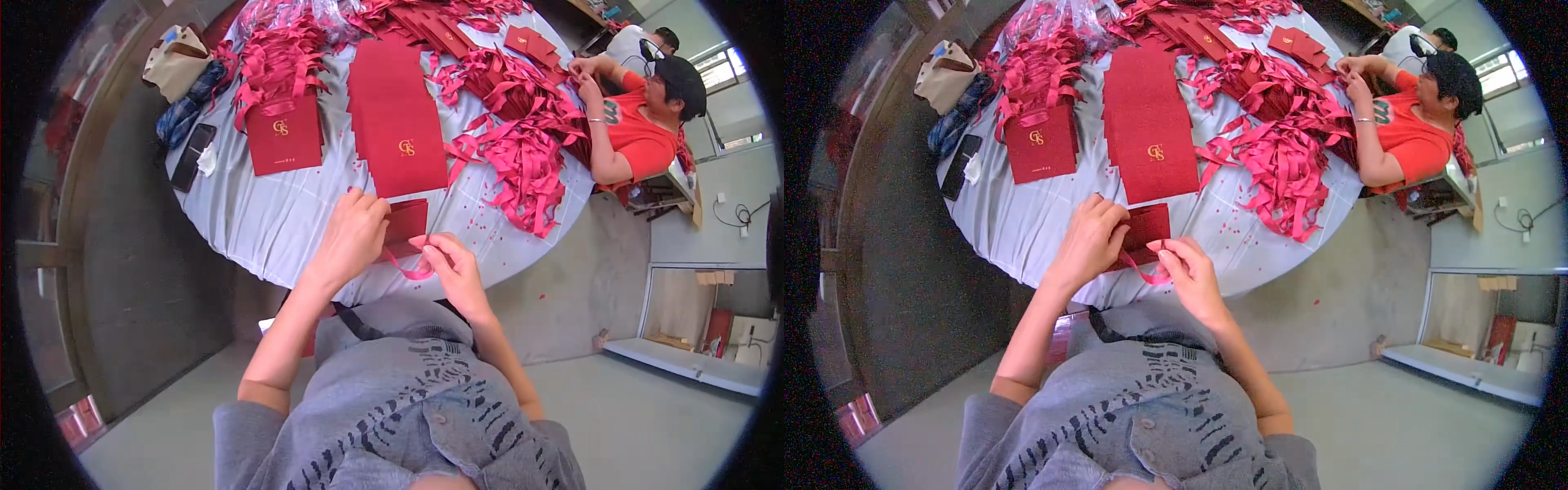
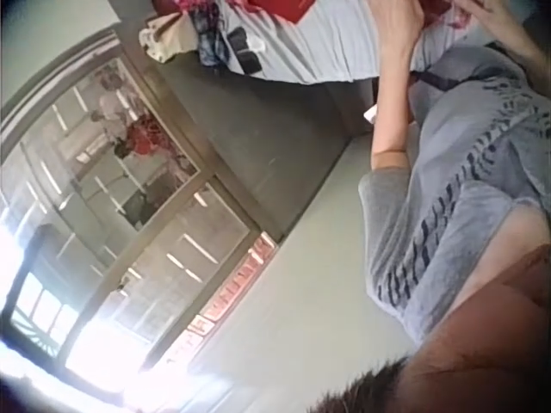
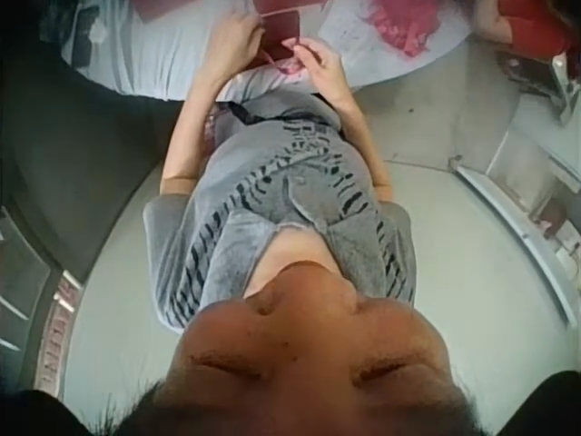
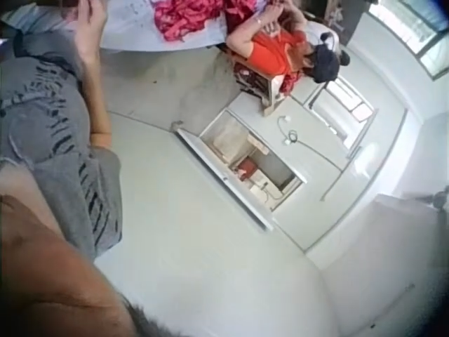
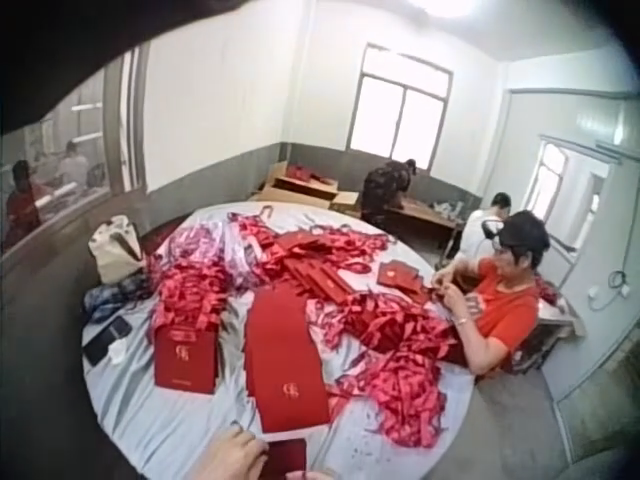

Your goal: The person attaches ribbon handles to paper gift bags by hand, threading ribbon strips through the slots and stacking the assembled bags on the table.

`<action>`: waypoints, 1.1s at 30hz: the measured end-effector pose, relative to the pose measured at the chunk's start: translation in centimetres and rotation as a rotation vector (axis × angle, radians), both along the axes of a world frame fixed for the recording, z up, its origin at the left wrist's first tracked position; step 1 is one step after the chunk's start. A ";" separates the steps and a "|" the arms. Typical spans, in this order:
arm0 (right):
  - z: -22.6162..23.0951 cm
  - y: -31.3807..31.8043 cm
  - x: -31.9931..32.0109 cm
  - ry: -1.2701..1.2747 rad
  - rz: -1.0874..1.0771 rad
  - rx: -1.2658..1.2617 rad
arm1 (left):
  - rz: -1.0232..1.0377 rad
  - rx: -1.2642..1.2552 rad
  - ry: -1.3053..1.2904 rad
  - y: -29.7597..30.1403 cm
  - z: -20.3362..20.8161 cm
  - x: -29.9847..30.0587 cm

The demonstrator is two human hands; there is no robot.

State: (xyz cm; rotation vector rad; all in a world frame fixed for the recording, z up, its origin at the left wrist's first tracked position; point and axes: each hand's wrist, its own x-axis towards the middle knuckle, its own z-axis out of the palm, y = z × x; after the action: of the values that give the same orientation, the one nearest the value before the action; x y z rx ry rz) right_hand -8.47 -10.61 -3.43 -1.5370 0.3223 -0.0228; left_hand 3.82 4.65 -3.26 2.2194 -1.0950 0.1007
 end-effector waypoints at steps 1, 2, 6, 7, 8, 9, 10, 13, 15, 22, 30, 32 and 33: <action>-0.5 0.1 0.0 -0.021 0.000 -0.057 | -0.013 -0.022 0.088 -0.1 -0.1 -0.1; -0.8 0.2 0.1 -0.012 -0.021 -0.022 | -0.017 -0.024 0.092 -0.3 -0.2 0.1; -0.5 0.3 0.7 0.072 -0.131 0.060 | -0.064 0.019 0.136 -1.1 -0.4 0.8; -0.8 0.3 0.9 0.073 -0.169 0.074 | -0.080 0.058 0.139 -1.2 -0.3 1.0; -1.0 0.2 1.0 0.073 -0.206 0.088 | -0.082 0.054 0.137 -1.4 -0.5 1.1; -1.0 0.1 1.2 0.071 -0.208 0.085 | -0.073 0.016 0.207 -1.6 -0.8 1.3; -1.0 -0.1 1.4 0.076 -0.240 0.081 | -0.066 -0.022 0.275 -1.8 -0.8 1.6; -0.3 -0.1 2.1 0.029 -0.296 0.036 | -0.085 -0.071 0.381 -2.0 -0.3 2.0; 0.6 0.0 2.3 -0.018 -0.320 -0.005 | -0.084 -0.126 0.610 -2.2 0.7 2.1; 3.1 0.4 2.3 -0.161 -0.451 -0.255 | -0.095 -0.440 1.180 -2.4 1.6 0.7; 4.2 0.1 1.9 -0.245 -0.468 -0.465 | -0.107 -0.497 1.334 -2.2 3.0 -0.1; 4.8 0.4 1.5 -0.227 -0.479 -0.509 | -0.126 -0.502 1.283 -2.1 2.8 -0.4; 4.8 0.4 1.5 -0.228 -0.477 -0.510 | -0.126 -0.505 1.283 -2.0 2.9 -0.4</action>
State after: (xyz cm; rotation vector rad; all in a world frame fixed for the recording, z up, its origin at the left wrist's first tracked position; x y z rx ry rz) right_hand -6.99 -10.16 1.39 -1.9029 0.5207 -0.6958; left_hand 3.41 2.62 -0.36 1.2814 -0.3767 -0.8760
